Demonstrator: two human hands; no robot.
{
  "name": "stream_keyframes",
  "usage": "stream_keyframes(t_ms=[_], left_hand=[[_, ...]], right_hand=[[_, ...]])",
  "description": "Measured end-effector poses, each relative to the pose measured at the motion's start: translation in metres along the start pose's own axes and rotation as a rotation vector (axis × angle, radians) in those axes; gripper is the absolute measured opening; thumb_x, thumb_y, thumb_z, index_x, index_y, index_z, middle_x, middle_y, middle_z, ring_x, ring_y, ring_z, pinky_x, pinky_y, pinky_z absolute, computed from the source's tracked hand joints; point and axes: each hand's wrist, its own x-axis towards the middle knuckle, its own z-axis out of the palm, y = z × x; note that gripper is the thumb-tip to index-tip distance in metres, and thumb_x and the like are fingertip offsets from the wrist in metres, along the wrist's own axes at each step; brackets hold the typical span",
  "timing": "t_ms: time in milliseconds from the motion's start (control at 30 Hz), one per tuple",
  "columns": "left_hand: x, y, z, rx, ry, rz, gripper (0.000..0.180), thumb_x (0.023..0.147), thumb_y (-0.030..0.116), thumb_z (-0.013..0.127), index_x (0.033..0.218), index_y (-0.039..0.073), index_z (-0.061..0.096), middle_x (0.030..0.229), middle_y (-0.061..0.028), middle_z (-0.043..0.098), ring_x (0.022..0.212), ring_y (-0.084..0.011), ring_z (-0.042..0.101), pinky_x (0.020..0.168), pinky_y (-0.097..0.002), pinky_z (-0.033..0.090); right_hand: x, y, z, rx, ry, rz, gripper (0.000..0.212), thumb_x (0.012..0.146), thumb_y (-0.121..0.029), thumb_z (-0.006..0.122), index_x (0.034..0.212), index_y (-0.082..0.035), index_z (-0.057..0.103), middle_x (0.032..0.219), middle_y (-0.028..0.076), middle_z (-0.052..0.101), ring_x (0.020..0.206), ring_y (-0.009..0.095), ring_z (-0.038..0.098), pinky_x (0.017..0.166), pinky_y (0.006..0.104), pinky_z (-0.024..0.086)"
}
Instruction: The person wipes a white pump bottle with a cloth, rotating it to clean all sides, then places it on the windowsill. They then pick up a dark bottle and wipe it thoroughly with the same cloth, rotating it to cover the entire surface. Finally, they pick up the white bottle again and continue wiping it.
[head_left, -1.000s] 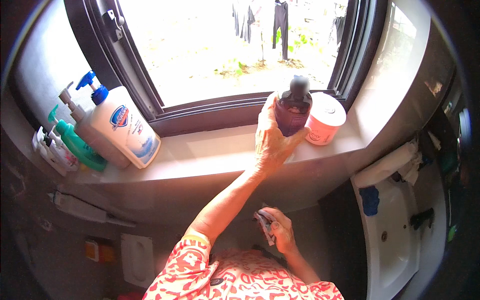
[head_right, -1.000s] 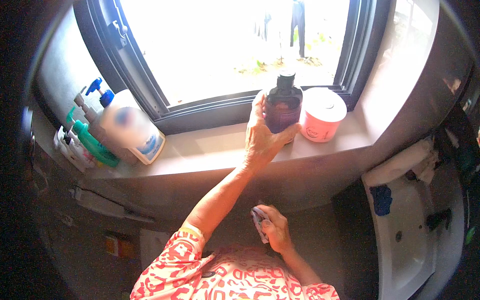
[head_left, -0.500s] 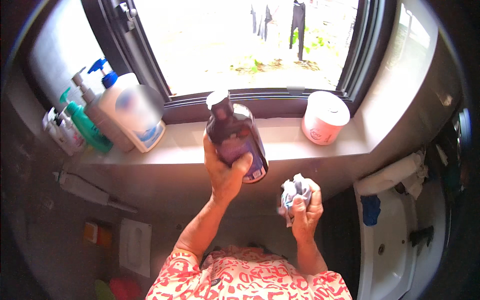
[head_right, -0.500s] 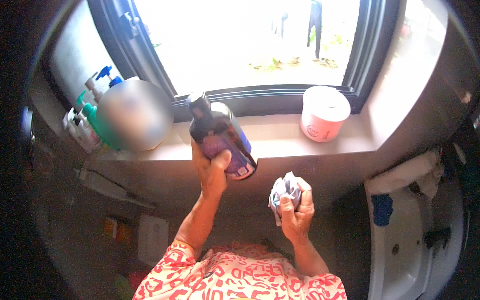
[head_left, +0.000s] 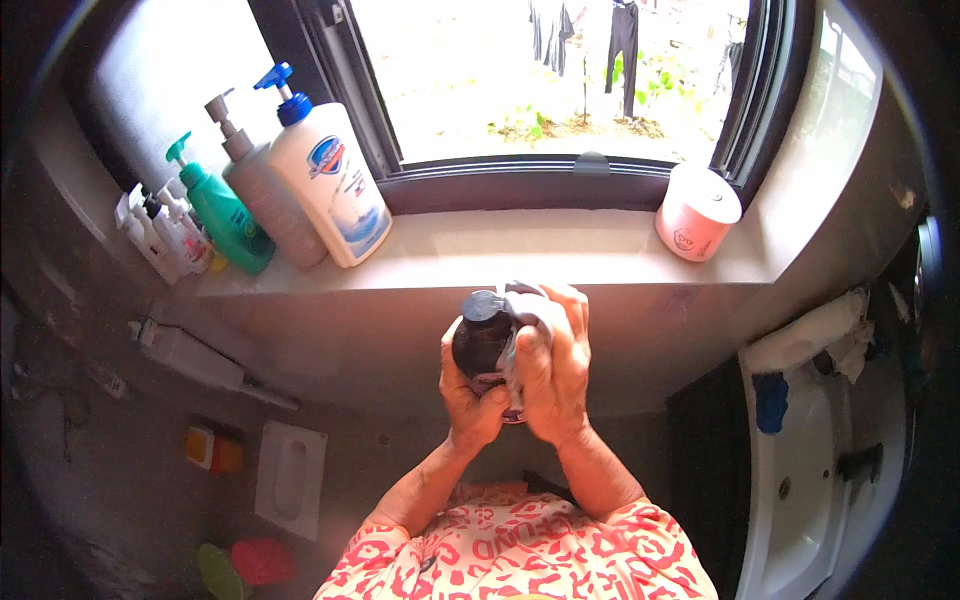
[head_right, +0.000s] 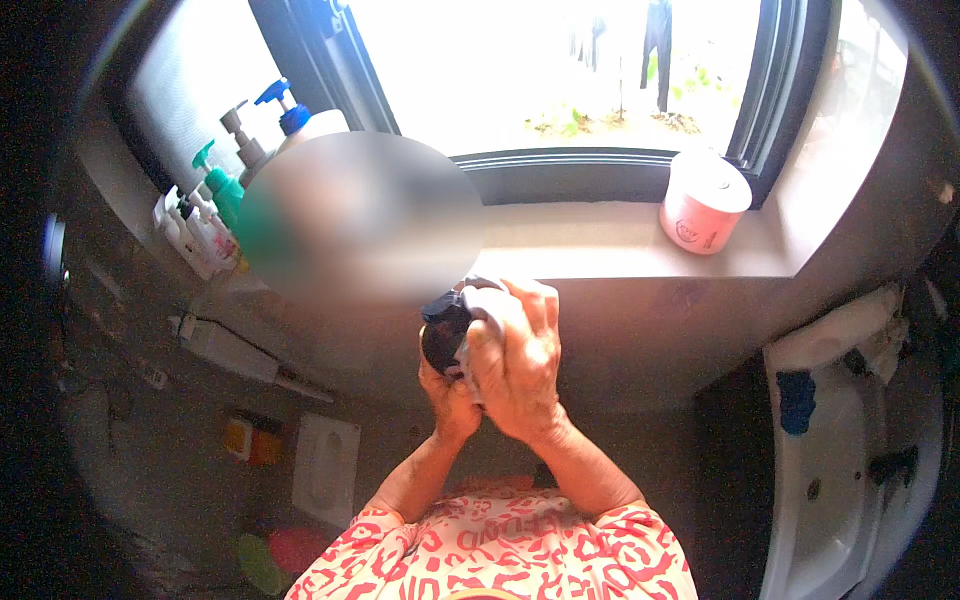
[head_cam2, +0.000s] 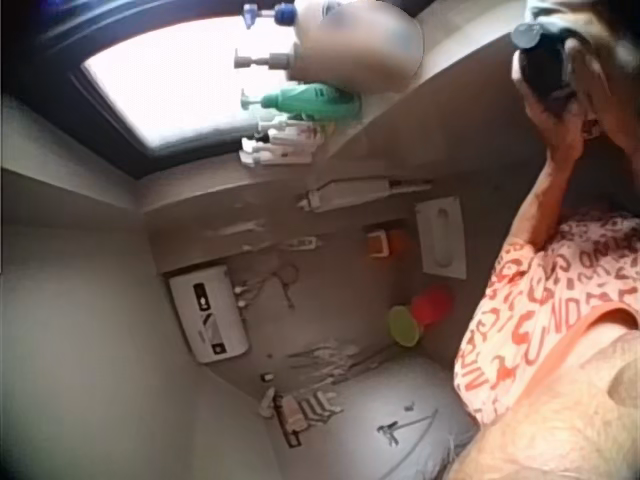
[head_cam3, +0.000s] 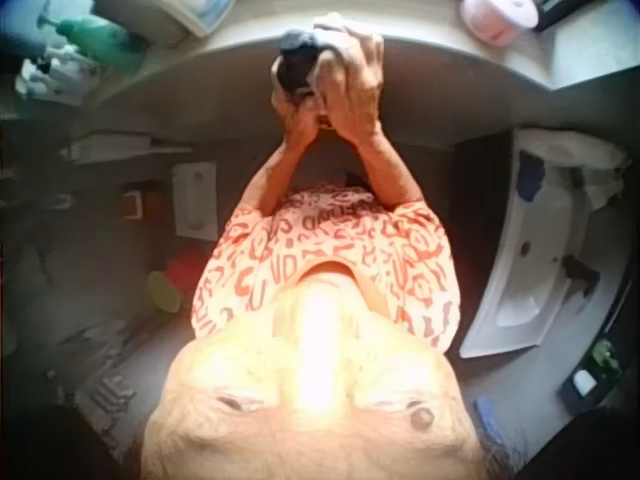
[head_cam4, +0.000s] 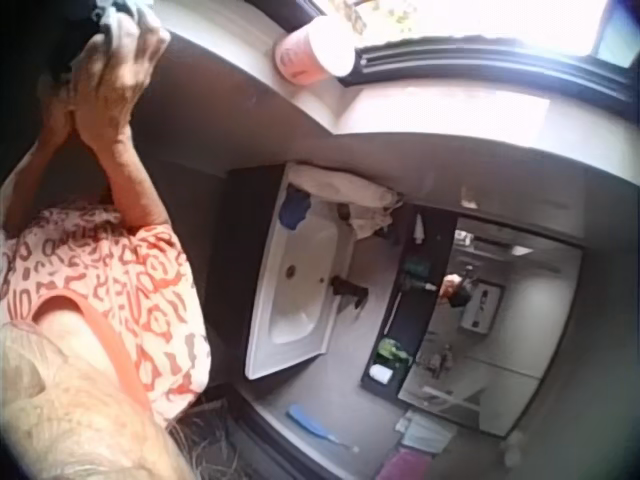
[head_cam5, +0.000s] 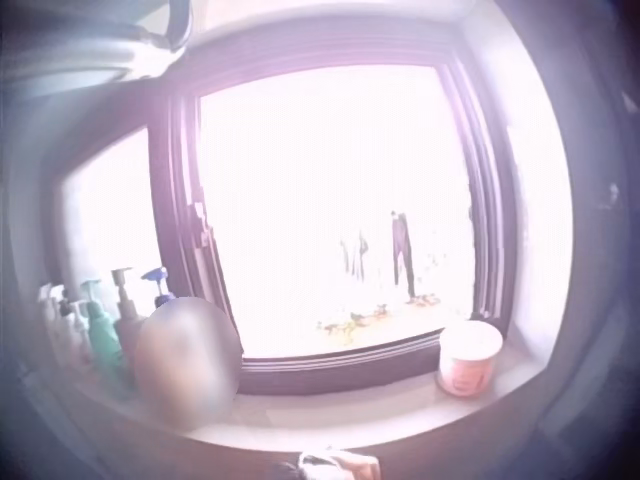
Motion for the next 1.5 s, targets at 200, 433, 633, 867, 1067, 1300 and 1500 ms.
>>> stream_keyframes(t_ms=[200,433,633,867,1067,1300,1500], left_hand=[[-0.010,0.010,-0.026,-0.191,-0.028,-0.098,0.073,0.075,0.040,0.072,0.126,0.003,0.036,0.112,-0.0043,0.049,0.099,-0.0121,0.049,0.088,-0.0282,0.041],[-0.009,0.021,-0.062,0.080,0.014,-0.167,0.045,0.075,0.011,0.052,0.119,0.005,0.043,0.102,-0.0028,0.051,0.095,-0.0105,0.048,0.082,-0.0254,0.042],[-0.020,0.018,-0.082,-0.146,-0.118,-0.097,0.063,0.076,0.028,0.070,0.125,0.004,0.039,0.107,-0.0039,0.052,0.096,-0.0113,0.052,0.083,-0.0258,0.044],[-0.029,0.024,-0.089,-0.187,-0.331,-0.208,0.084,0.061,0.022,0.081,0.129,0.004,0.035,0.115,-0.0067,0.053,0.104,-0.0155,0.053,0.091,-0.0318,0.043],[-0.030,0.016,-0.085,-0.145,-0.359,-0.240,0.080,0.059,0.011,0.080,0.127,0.003,0.039,0.116,-0.0074,0.051,0.107,-0.0160,0.050,0.095,-0.0316,0.040],[-0.012,0.017,-0.070,0.083,-0.446,-0.076,0.075,0.055,0.012,0.084,0.119,0.002,0.047,0.111,-0.0092,0.055,0.102,-0.0179,0.054,0.091,-0.0319,0.043],[-0.005,0.011,-0.059,0.269,-0.520,0.075,0.077,0.050,0.019,0.087,0.116,0.001,0.051,0.104,-0.0117,0.059,0.095,-0.0214,0.058,0.086,-0.0332,0.046]], right_hand=[[0.000,-0.015,0.019,0.457,-0.154,0.541,0.025,0.087,-0.018,0.050,0.097,0.003,0.058,0.103,0.019,0.055,0.092,0.035,0.051,0.085,0.0397,0.040],[-0.050,-0.038,0.049,-0.218,-0.075,-0.226,0.038,0.082,-0.023,0.058,0.113,0.000,0.055,0.120,0.018,0.049,0.109,0.039,0.043,0.093,0.0499,0.032],[-0.065,-0.036,0.053,-0.164,-0.010,-0.184,0.025,0.089,-0.021,0.048,0.103,-0.001,0.054,0.112,0.016,0.051,0.103,0.034,0.044,0.091,0.0443,0.035],[-0.047,-0.029,0.038,0.464,-0.162,0.556,0.026,0.095,-0.024,0.043,0.099,-0.001,0.055,0.087,0.009,0.057,0.077,0.014,0.052,0.072,0.0270,0.043],[-0.051,0.002,0.034,0.610,0.132,0.735,0.028,0.093,-0.030,0.046,0.090,-0.004,0.056,0.078,0.007,0.060,0.071,0.011,0.057,0.060,0.0242,0.046],[-0.030,-0.032,-0.004,0.578,-0.080,0.573,0.030,0.088,-0.024,0.052,0.107,-0.002,0.054,0.079,0.004,0.057,0.062,0.009,0.052,0.052,0.0205,0.043],[-0.016,-0.019,-0.035,0.590,-0.460,0.772,0.016,0.084,-0.018,0.063,0.094,-0.005,0.061,0.062,-0.004,0.052,0.049,0.002,0.043,0.041,0.0197,0.033]])
